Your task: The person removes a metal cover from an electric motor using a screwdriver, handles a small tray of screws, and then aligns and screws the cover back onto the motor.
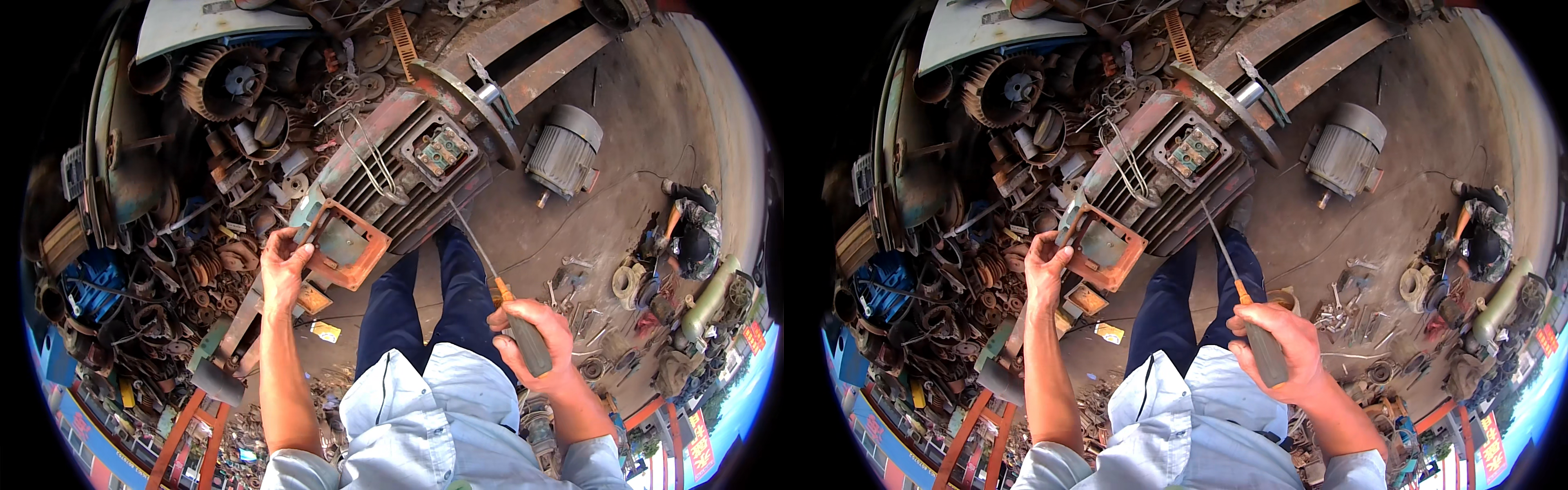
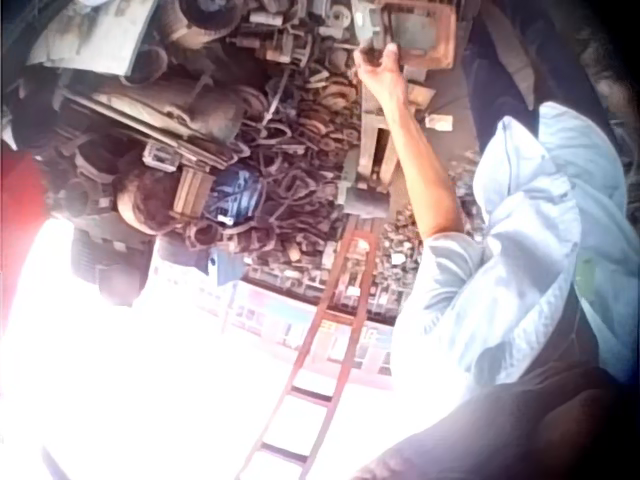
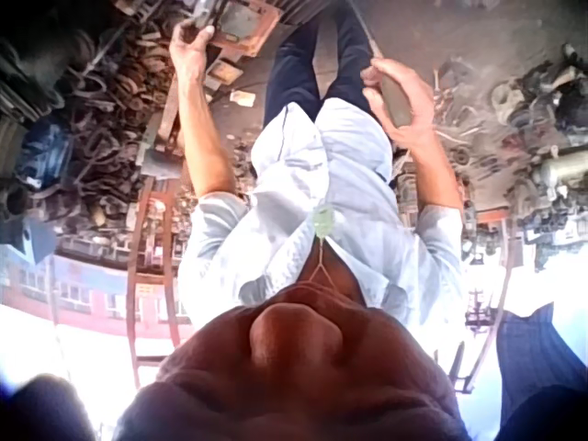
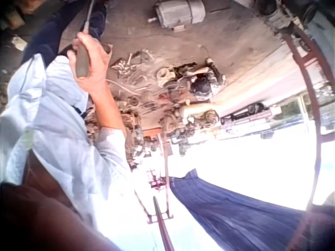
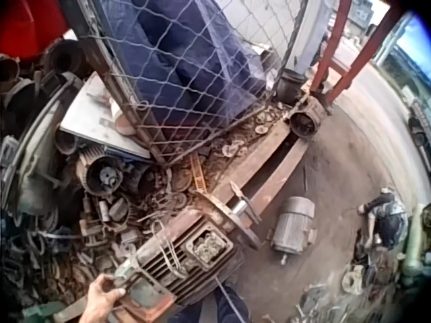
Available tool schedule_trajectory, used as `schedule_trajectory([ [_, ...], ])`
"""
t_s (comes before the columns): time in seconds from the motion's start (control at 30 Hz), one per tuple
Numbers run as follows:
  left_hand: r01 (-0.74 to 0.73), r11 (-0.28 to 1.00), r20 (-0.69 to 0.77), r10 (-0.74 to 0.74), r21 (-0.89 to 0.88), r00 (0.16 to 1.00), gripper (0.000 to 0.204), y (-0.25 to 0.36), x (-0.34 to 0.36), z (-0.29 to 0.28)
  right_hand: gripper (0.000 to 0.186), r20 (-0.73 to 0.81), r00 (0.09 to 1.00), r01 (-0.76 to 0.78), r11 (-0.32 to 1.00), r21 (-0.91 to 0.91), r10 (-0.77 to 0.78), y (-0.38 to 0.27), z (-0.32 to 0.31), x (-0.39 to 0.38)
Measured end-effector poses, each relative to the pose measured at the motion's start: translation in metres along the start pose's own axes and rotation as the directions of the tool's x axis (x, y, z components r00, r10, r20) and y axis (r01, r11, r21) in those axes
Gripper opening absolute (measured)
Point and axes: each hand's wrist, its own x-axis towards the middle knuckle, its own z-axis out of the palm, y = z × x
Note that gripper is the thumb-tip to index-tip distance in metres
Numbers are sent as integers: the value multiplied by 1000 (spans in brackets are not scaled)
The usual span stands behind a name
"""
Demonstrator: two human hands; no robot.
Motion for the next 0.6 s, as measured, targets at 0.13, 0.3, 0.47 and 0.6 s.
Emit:
schedule_trajectory([
  [0.13,-91,931,-15,103,353,995,51,5,-8,27,78,215,955,-243,954,176,204,-8,10,-2],
  [0.3,-316,688,-30,440,654,897,59,0,-3,41,48,168,850,-524,770,364,499,10,24,-23],
  [0.47,-532,510,29,703,676,711,45,29,-7,69,33,-64,909,-415,885,-209,412,59,23,-36],
  [0.6,-760,354,260,791,546,554,27,51,-5,116,41,-137,944,-329,887,-324,301,62,19,-15],
])
